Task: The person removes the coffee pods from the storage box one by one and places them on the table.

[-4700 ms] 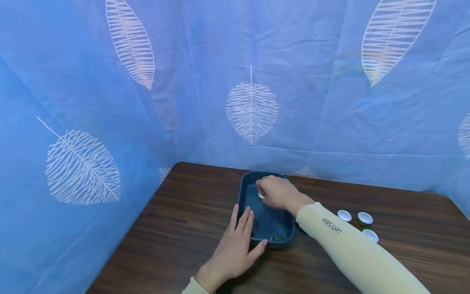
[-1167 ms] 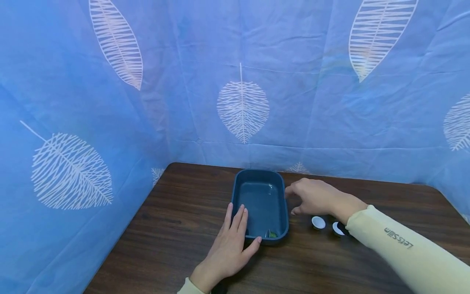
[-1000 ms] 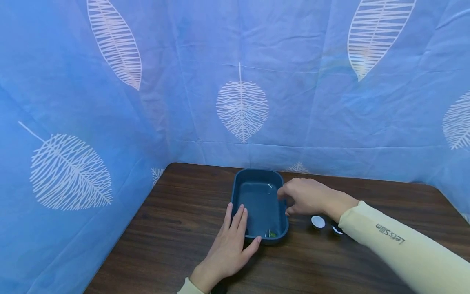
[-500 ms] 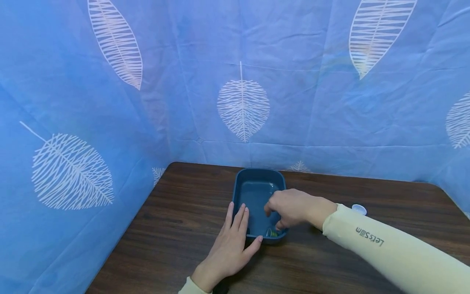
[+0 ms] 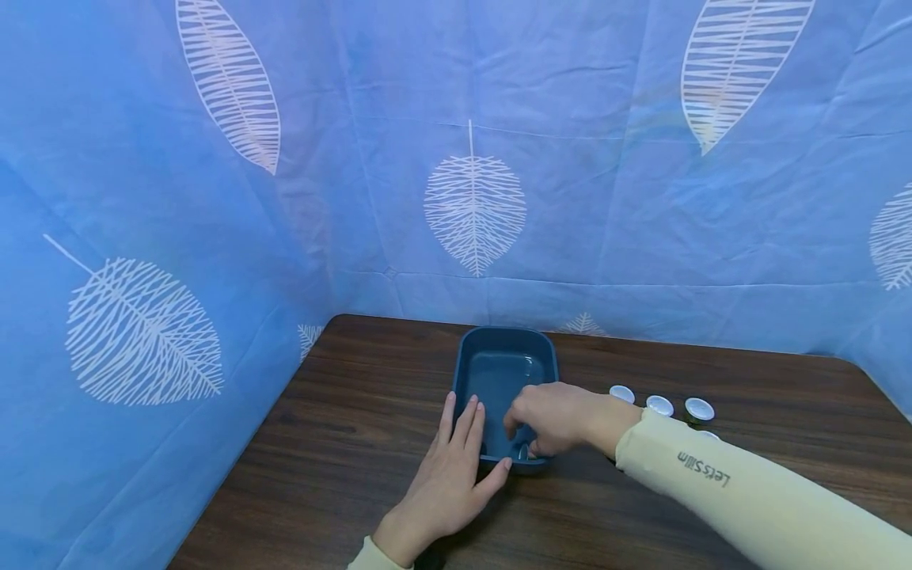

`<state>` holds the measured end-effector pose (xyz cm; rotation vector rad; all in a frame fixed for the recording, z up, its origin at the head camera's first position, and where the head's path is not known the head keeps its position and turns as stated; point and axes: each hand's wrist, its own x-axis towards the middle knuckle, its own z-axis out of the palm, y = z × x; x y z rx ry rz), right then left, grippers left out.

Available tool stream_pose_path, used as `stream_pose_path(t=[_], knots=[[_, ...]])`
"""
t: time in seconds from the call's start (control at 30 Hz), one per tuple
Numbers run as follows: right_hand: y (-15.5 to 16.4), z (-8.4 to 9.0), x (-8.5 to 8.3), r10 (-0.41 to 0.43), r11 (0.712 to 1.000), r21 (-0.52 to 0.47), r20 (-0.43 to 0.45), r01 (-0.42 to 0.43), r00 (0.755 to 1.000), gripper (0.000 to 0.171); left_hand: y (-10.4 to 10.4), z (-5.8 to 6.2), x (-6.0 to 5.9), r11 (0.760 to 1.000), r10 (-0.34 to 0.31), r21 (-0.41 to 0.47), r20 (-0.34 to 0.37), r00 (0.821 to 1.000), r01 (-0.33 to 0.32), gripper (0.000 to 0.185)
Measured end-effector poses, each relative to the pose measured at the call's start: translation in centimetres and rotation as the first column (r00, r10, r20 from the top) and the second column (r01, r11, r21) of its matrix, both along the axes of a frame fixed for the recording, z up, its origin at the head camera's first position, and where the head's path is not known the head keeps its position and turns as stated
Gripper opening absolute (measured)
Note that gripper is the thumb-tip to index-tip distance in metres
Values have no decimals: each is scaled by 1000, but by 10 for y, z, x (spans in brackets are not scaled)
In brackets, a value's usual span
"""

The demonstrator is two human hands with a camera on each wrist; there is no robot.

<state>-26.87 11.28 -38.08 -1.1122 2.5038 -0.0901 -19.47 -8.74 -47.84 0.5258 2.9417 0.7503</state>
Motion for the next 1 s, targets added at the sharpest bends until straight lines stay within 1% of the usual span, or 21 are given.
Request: stream_pose_path(t=[0.17,0.33,0.6,1.0], knots=[[0,-8,0,-7,1000,0,8,7,1000,17,1,0,0,1000,-4,7,-4,1000,4,84],[1,-14,0,7,1000,-23,3,-7,1000,10,2,1,0,1000,-6,6,-11,1000,6,84],[1,-19,-1,20,999,-40,-20,-20,1000,20,2,0,0,1000,0,7,-7,1000,0,83],[-1,-22,-1,34,998,-57,-19,-36,999,25,1,-1,-1,1000,2,13,-5,1000,-2,84]])
